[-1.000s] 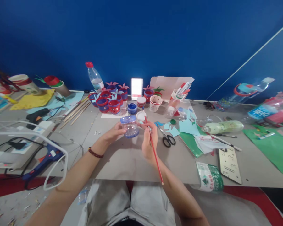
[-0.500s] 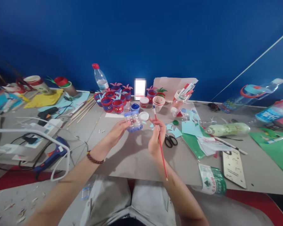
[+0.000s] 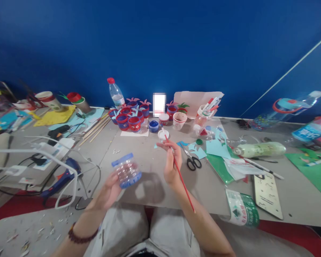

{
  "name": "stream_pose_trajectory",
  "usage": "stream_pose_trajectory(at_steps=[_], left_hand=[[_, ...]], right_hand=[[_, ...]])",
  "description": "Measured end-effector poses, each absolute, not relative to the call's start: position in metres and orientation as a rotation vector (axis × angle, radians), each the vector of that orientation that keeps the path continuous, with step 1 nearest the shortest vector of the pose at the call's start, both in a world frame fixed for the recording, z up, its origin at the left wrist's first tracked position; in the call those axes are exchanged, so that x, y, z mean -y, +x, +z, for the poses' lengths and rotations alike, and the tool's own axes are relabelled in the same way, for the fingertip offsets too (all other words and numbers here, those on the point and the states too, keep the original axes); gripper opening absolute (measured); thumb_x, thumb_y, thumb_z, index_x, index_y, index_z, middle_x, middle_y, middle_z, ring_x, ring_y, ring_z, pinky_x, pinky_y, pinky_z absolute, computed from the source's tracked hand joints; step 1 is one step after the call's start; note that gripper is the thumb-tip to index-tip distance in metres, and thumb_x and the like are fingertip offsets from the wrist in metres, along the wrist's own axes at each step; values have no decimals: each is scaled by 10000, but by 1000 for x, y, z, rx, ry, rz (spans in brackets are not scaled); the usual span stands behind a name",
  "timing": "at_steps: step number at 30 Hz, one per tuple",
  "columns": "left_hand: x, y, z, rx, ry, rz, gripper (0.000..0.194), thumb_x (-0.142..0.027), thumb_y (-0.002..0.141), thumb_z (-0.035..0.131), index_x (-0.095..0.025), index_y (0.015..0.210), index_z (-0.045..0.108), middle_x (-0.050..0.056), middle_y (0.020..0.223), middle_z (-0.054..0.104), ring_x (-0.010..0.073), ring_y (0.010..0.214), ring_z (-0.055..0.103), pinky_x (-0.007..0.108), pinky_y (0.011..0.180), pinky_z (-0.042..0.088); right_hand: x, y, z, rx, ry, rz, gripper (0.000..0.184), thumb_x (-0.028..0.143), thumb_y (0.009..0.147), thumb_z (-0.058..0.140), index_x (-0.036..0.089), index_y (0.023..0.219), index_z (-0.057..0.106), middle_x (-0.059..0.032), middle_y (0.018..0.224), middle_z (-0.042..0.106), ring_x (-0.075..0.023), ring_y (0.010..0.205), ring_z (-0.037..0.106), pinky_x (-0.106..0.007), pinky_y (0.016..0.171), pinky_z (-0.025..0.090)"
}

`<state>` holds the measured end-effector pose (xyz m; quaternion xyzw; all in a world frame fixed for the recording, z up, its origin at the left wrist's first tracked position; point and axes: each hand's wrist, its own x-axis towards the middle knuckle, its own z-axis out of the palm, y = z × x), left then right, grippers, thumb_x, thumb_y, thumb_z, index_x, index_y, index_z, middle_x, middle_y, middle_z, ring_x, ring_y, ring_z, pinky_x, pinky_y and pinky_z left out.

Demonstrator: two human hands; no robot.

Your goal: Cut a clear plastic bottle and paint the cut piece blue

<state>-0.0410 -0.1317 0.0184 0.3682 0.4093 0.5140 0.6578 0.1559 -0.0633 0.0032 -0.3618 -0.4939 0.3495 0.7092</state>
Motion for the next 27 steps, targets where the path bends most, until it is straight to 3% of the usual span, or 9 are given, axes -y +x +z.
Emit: stream_pose_trajectory(at_steps=[3,7,16,22,27], left_hand=[[79,-24,46,-873,1035,1163,468,-541,665,799,-283,1055,773,101,1165,733,336,1136,639,478,1020,477],[22,-8,58,-912,1387,1135,382,-391,621,863,-263,972,784,90,1215,698,320,1212,574,460,1092,414],[-9,1,17,-825,1408,1107,484,-369,579,898,-215,1017,762,127,1223,659,319,1252,545,446,1121,372],[-13,0,-2,-890,1301,1221,575,-393,548,910,-237,1067,715,101,1225,652,297,1190,567,469,1092,391],[-20,0,-11,-923,1176,1255,437,-372,578,903,-241,959,734,82,1131,691,298,1152,579,476,1056,409]], right_hand=[[60,157,7,1084,-799,790,218,414,1011,435,238,1053,557,-73,1144,667,-223,937,746,-458,905,557],[50,165,9,993,-899,721,213,429,992,472,229,948,532,-82,1123,729,-219,1049,707,-450,972,517],[34,174,-5,936,-967,963,266,473,916,563,216,853,534,-75,1032,765,-228,1047,692,-433,989,484],[40,171,2,942,-980,973,209,425,901,600,230,860,539,-52,1114,761,-230,1165,655,-431,1045,437],[41,171,5,946,-977,955,190,391,894,605,239,835,508,-57,1175,750,-228,1179,635,-420,1052,415]])
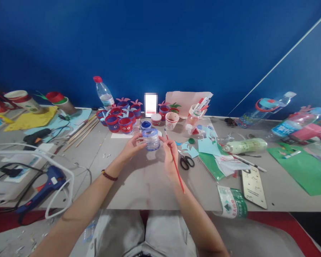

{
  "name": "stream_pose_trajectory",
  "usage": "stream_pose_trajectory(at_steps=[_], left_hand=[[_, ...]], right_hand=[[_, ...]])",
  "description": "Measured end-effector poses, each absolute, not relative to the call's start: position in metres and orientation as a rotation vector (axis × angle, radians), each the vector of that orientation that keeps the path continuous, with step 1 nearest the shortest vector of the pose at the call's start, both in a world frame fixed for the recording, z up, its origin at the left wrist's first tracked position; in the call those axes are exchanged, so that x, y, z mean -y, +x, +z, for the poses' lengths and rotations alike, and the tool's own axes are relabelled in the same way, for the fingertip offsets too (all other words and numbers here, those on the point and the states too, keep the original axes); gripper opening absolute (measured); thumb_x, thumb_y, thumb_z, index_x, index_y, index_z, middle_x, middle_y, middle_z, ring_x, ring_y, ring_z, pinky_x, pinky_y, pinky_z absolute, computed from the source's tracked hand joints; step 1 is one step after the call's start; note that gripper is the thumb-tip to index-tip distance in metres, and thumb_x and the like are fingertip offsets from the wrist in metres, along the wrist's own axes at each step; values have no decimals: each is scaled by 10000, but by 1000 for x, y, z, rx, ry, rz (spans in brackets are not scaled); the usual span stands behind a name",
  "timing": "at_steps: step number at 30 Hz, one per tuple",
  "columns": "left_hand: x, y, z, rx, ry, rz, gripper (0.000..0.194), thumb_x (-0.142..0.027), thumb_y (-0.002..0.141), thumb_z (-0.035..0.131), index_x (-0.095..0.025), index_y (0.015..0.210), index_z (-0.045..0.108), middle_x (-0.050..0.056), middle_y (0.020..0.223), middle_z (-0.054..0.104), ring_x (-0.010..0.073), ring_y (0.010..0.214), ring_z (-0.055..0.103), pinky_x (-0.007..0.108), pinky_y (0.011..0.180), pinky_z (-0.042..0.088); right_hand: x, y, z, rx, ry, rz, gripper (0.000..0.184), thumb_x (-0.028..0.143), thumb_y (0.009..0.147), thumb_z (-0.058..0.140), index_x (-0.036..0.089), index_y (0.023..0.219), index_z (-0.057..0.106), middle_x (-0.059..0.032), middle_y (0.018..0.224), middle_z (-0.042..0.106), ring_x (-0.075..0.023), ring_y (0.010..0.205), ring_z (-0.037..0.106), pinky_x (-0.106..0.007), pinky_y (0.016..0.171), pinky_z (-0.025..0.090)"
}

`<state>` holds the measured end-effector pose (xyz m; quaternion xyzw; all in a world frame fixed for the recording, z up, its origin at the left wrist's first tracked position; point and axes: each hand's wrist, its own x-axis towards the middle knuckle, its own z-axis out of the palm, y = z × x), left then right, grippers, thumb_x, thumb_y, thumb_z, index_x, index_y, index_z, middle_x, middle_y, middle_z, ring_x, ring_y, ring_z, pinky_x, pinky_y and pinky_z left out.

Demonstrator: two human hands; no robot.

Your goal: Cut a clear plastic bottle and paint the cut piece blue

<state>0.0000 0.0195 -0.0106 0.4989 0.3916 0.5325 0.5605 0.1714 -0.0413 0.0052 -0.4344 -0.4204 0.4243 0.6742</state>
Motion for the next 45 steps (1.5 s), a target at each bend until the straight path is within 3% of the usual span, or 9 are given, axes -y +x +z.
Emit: stream_pose_trajectory(at_steps=[4,7,13,16,21,27,34,45], left_hand=[[-17,3,-8,-897,1189,1216,359,-395,637,867,-256,952,764,79,1132,713,307,1167,594,472,1042,420],[-13,8,-7,-911,1192,1183,410,-397,637,866,-251,1006,761,83,1114,734,312,1169,614,459,1040,435],[-11,9,-11,-872,1031,1131,547,-445,593,895,-180,1044,737,110,1084,763,322,1084,676,464,1015,470],[-14,6,-13,-785,949,1107,549,-457,589,897,-167,1030,750,118,1074,766,331,1101,675,463,1037,451],[-20,1,-18,-701,836,1120,500,-453,637,859,-146,1018,757,127,1105,756,314,1129,661,429,1045,439],[-28,-12,-20,-632,752,1218,383,-501,721,773,-196,953,763,91,1090,761,312,1181,633,411,1048,446],[-32,-21,-13,-636,719,1268,348,-505,732,742,-222,934,743,54,1029,774,278,1161,652,401,1047,455],[-30,-19,-9,-670,708,1302,401,-498,707,758,-179,948,736,61,1016,762,245,1118,656,360,1057,440]], right_hand=[[43,169,5,1016,-1011,912,187,407,888,606,239,853,533,-69,1207,736,-238,1212,618,-418,1046,426],[45,166,5,1090,-1028,901,186,410,892,597,236,855,543,-87,1231,725,-248,1218,620,-435,1052,435],[49,164,5,1219,-975,863,165,396,929,565,246,864,582,-74,1075,771,-270,1314,567,-490,1109,410],[50,166,7,1223,-954,758,173,368,957,528,239,902,630,-59,1028,768,-257,1231,618,-459,1073,445],[53,169,4,1249,-954,610,342,358,1017,393,214,1120,686,-76,1052,729,-217,990,681,-397,913,533],[59,165,-3,1472,-913,475,375,262,999,432,247,1344,578,-93,1174,715,-223,1022,704,-424,922,571],[66,161,6,1672,-812,156,353,95,924,494,237,1197,666,-85,1017,760,-201,919,736,-354,818,613],[62,156,0,1735,-707,132,451,63,868,483,253,1233,669,-73,955,755,-188,842,726,-327,739,619]])
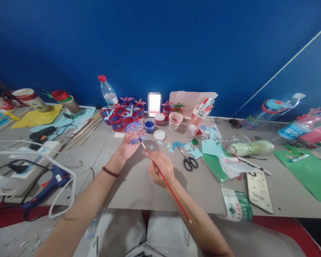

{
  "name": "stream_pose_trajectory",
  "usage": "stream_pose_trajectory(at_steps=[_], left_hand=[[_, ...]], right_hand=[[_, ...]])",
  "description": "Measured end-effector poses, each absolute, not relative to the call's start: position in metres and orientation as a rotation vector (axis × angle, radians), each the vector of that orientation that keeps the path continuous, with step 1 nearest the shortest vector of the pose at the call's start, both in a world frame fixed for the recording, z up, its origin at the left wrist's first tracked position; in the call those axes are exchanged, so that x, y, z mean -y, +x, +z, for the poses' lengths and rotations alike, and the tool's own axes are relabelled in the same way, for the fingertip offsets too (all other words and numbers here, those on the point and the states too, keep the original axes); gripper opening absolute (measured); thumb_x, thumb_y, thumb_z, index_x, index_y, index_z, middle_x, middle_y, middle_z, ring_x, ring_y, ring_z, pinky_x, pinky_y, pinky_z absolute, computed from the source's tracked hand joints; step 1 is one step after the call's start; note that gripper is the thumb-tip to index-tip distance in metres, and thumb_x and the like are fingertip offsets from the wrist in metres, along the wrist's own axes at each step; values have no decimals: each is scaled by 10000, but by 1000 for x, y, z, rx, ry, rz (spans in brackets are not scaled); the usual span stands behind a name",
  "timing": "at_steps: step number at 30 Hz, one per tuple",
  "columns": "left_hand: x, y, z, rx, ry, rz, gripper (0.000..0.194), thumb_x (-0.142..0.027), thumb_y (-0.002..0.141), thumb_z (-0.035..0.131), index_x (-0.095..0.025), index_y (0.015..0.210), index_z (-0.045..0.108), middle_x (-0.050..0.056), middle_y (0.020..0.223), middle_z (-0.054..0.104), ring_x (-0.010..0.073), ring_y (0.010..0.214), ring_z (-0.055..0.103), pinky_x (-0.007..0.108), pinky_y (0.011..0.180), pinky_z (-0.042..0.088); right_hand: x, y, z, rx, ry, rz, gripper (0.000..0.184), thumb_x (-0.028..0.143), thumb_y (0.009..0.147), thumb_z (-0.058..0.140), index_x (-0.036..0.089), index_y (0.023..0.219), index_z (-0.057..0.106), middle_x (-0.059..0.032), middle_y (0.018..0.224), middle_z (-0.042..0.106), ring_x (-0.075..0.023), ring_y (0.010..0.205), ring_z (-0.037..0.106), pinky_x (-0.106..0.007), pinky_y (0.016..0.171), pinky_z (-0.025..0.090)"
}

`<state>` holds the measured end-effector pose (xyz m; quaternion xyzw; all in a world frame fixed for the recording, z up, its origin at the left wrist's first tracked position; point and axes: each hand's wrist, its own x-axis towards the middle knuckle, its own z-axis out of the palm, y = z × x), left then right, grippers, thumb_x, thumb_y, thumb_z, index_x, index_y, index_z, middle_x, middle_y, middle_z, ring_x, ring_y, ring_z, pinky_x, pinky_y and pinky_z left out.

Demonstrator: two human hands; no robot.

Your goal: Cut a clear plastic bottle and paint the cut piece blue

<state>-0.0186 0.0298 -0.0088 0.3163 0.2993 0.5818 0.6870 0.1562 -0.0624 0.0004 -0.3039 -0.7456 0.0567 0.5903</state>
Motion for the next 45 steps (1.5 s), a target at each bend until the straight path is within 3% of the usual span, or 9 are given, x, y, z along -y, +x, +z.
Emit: stream_pose_trajectory(at_steps=[6,14,22,29,39,45], left_hand=[[-32,-19,-9,-709,693,1327,316,-484,745,731,-221,918,725,40,981,764,240,1136,655,390,1070,435],[-32,-18,-13,-701,729,1302,360,-495,709,763,-214,933,733,50,1001,768,270,1134,655,396,1040,457],[-33,-19,-12,-684,713,1316,368,-501,710,770,-204,924,731,40,966,768,239,1062,678,363,1003,474],[-33,-17,-14,-714,758,1294,362,-499,689,778,-211,907,749,62,978,773,278,1061,679,387,945,485],[-32,-17,-11,-700,745,1306,367,-448,649,825,-179,885,741,61,942,768,232,976,696,351,925,492],[-31,-17,-11,-716,744,1292,346,-453,685,797,-189,897,726,61,960,762,236,1024,688,365,950,478]], right_hand=[[63,156,0,1724,-691,141,449,80,864,481,262,1222,680,-63,899,755,-194,777,720,-333,685,611],[63,156,-4,1723,-733,147,423,84,889,481,258,1224,673,-81,977,766,-196,867,737,-334,747,622],[63,156,-3,1697,-702,136,399,101,877,474,251,1169,700,-66,872,760,-194,752,729,-329,649,614],[63,157,-1,1701,-749,133,406,96,889,484,261,1199,689,-69,951,777,-199,837,747,-336,734,628],[66,157,-3,1668,-760,173,376,100,901,477,259,1161,696,-60,926,774,-189,806,739,-328,717,620],[66,157,-1,1690,-788,187,362,115,898,485,265,1142,706,-49,907,780,-189,793,746,-325,723,625]])
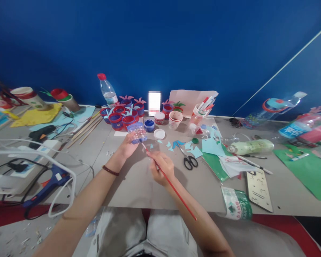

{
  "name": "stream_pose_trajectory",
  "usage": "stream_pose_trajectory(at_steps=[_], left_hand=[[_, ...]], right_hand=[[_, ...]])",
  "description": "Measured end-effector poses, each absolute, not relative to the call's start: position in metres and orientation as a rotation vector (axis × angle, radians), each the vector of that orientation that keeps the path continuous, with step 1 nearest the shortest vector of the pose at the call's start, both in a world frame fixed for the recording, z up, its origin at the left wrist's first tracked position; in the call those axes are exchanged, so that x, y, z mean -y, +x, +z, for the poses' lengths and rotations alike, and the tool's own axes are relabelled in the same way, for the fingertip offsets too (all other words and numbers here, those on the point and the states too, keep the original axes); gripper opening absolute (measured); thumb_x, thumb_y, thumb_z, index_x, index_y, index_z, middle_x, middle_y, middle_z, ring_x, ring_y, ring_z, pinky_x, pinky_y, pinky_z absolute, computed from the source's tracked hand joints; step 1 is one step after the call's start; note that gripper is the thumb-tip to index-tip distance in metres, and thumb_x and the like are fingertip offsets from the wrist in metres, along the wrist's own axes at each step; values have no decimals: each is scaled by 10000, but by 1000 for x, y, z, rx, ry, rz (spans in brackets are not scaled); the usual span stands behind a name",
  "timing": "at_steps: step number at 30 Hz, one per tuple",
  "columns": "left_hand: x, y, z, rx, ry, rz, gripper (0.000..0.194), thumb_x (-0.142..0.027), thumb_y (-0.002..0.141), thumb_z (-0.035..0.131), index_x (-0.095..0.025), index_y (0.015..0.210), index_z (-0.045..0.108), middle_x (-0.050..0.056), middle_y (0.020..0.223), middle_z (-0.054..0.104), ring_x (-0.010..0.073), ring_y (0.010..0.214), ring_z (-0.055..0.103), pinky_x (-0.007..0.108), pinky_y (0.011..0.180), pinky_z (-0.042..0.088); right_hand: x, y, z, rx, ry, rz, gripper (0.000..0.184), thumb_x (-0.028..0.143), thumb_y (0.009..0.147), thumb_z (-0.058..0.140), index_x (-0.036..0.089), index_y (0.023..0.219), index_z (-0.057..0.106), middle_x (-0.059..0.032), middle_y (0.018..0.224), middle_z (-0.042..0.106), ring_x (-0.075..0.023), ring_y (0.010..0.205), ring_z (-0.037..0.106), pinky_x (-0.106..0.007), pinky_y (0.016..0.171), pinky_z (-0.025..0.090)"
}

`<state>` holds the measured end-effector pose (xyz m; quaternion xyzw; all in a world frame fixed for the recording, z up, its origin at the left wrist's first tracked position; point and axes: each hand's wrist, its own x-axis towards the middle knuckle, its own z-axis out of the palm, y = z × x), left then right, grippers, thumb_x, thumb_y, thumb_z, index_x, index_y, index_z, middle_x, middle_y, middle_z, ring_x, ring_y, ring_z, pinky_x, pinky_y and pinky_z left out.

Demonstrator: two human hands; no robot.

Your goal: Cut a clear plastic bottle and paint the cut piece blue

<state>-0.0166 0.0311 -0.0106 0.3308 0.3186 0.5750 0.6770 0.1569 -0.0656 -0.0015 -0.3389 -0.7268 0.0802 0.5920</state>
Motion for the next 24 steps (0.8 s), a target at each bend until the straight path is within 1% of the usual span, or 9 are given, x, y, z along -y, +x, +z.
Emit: stream_pose_trajectory(at_steps=[3,6,10,14,17,21,24], left_hand=[[-32,-17,-11,-718,741,1299,334,-443,682,798,-190,887,725,58,950,763,237,1030,689,362,950,479],[-32,-16,-10,-726,739,1299,363,-454,664,809,-178,888,735,66,940,766,247,1015,692,367,940,485],[-31,-15,-9,-737,753,1290,376,-468,639,820,-178,869,751,81,969,772,264,1012,690,378,929,493],[-29,-15,-9,-752,777,1296,361,-473,663,806,-184,875,760,83,985,775,277,1053,679,393,963,483],[-29,-15,-10,-749,775,1291,371,-480,666,803,-186,888,763,78,994,775,265,1037,683,385,959,487],[-29,-14,-11,-724,753,1295,365,-455,653,815,-175,879,762,76,968,777,241,965,700,349,907,508],[-29,-13,-11,-695,747,1304,349,-452,659,819,-182,872,759,58,949,780,221,933,703,325,884,514]], right_hand=[[67,157,-2,1677,-786,190,354,119,898,479,259,1129,708,-47,880,777,-187,769,741,-326,694,621],[67,157,-2,1681,-781,155,365,117,898,476,258,1146,704,-54,883,771,-190,776,737,-333,688,625],[65,157,0,1764,-725,92,440,86,865,485,263,1222,671,-63,913,762,-191,800,730,-338,712,628],[64,157,2,1823,-689,30,503,48,830,488,262,1260,639,-64,899,757,-201,801,725,-351,711,622],[65,157,2,1813,-672,-2,510,44,823,494,257,1267,628,-63,879,751,-200,773,717,-349,692,619],[65,156,2,1804,-657,-20,513,35,818,494,240,1271,621,-77,882,747,-202,774,708,-351,695,614],[64,156,2,1794,-677,-20,486,39,824,484,244,1236,637,-69,871,742,-194,757,701,-344,691,609]])
